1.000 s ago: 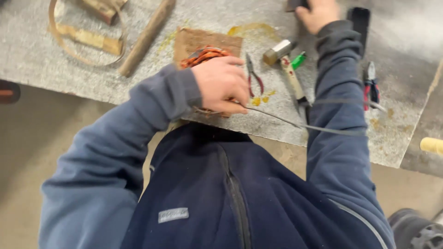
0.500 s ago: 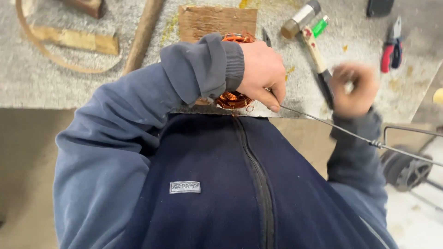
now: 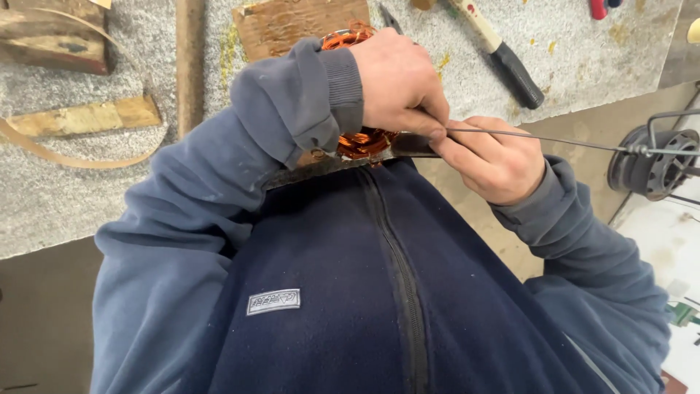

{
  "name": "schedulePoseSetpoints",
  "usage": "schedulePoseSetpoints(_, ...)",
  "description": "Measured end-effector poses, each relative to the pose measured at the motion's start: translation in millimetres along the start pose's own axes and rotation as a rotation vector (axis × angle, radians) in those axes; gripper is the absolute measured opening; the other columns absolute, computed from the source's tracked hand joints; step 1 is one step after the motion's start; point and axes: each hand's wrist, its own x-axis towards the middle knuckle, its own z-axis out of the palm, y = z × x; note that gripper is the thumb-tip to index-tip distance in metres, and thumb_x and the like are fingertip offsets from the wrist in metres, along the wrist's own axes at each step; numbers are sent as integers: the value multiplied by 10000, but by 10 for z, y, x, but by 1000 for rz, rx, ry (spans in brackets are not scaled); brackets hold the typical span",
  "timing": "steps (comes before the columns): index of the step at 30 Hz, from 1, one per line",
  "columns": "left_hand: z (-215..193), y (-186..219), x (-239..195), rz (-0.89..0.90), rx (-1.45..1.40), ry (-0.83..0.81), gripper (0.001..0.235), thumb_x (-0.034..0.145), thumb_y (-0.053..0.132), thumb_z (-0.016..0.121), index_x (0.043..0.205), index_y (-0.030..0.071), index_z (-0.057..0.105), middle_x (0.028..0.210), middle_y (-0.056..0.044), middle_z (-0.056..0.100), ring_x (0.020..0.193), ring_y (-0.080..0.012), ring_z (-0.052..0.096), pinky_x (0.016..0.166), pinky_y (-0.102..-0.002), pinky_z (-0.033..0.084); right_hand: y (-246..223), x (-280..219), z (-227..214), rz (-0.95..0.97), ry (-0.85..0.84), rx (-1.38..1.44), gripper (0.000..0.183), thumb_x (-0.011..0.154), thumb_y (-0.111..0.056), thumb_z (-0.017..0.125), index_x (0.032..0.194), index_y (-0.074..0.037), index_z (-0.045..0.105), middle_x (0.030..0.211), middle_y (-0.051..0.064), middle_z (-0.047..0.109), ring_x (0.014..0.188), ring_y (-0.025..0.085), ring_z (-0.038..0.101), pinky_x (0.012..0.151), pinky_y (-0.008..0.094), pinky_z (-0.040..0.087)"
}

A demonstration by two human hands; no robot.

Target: Repairing and rewinding the copper coils of an electric motor stator on a workshop workbench.

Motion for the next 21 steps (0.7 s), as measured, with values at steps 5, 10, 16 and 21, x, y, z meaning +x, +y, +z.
schedulePoseSetpoints(5,31,-42,-20,1,-8,36,181,881,374,753,951,229,834,715,-76,709,645,-313,656,558,-433,489,-40,98,-15,-33,-42,-9,275,845,16,754,1118,-19,752,1056,92,717,1017,264,709,868,354,583)
schedulePoseSetpoints(10,103,-92,-24,103,0,131,179,914,347,749,906,186,827,711,-83,701,642,-316,655,551,-424,488,-83,201,-110,-59,-130,-96,221,870,-39,726,1090,-44,749,1075,84,718,1031,255,712,893,334,579)
schedulePoseSetpoints(16,180,-135,15,121,9,208,157,855,319,762,858,177,829,632,-87,671,551,-301,631,489,-421,461,-77,365,-178,-162,-221,-163,276,861,-54,682,1129,-30,740,1081,111,718,1027,267,723,872,328,579)
schedulePoseSetpoints(21,261,-206,38,124,25,239,154,841,281,748,751,161,785,607,-69,649,531,-282,603,486,-417,443,-90,403,-156,-133,-232,-109,257,858,-73,684,1109,-62,740,1021,56,710,915,211,698,763,301,558)
